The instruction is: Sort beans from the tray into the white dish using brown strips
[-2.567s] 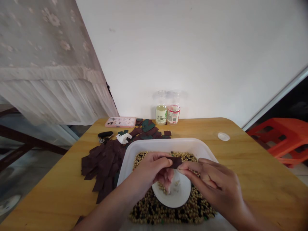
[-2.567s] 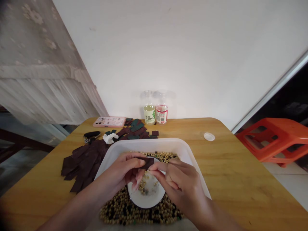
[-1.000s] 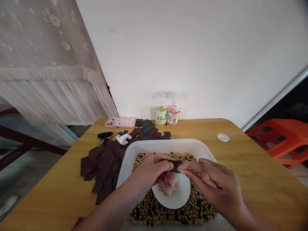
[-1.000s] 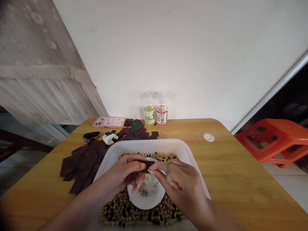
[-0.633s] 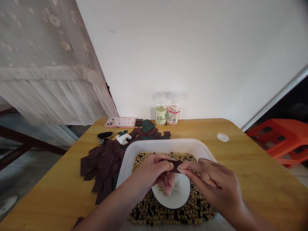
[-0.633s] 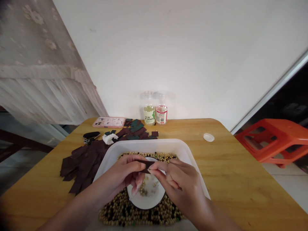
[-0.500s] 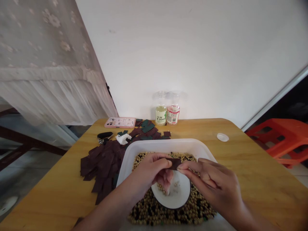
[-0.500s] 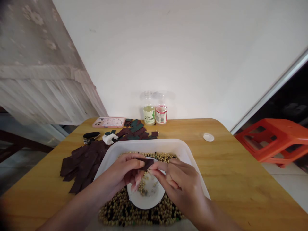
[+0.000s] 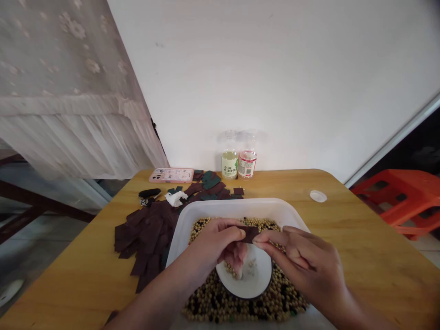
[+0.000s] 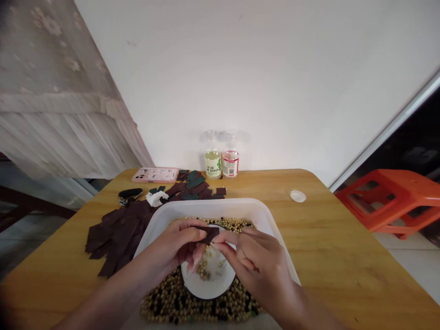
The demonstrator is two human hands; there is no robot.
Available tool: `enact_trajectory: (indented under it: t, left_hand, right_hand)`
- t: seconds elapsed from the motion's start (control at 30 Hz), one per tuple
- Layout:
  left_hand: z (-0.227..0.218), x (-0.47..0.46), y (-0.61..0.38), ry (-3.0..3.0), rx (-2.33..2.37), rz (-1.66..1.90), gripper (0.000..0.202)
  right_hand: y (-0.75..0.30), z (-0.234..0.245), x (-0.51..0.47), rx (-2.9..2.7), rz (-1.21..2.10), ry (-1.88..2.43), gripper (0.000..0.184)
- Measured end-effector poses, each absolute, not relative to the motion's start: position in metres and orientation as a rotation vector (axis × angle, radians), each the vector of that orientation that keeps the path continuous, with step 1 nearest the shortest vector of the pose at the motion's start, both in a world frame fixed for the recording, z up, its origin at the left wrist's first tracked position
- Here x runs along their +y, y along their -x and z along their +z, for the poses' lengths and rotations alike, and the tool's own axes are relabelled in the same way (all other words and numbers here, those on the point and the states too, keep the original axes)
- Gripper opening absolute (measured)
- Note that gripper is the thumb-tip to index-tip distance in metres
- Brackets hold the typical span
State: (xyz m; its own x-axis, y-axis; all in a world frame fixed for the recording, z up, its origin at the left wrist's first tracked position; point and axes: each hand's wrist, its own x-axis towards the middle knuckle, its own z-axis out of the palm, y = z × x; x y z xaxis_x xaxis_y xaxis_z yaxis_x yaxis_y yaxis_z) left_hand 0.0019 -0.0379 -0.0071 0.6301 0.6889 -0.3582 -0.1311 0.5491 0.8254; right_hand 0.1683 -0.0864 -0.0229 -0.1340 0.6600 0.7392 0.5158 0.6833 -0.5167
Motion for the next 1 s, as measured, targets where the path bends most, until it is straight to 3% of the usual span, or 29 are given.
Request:
enact_trajectory:
  t: [0.7,0.9,1.0]
  left_hand:
    - [-0.0018,-0.04,-0.0032,-0.895,0.756,0.5,0.012]
    - [-0.003,-0.0402,-0.003,-0.884,0.726,0.473,0.011]
    - [-0.0026,-0.04,-0.0033,-0.896,0.733,0.459,0.01]
  right_hand:
    - [-0.1687,-0.0219,-0.0861,-1.722,0.126,1.017,0.042]
    - [-0.1694,-0.0228,-0.0878,-1.82,0.101,1.019,0.024]
    - [-0.1689,-0.0246,-0.0879,-1.739,0.116,1.051,0.033]
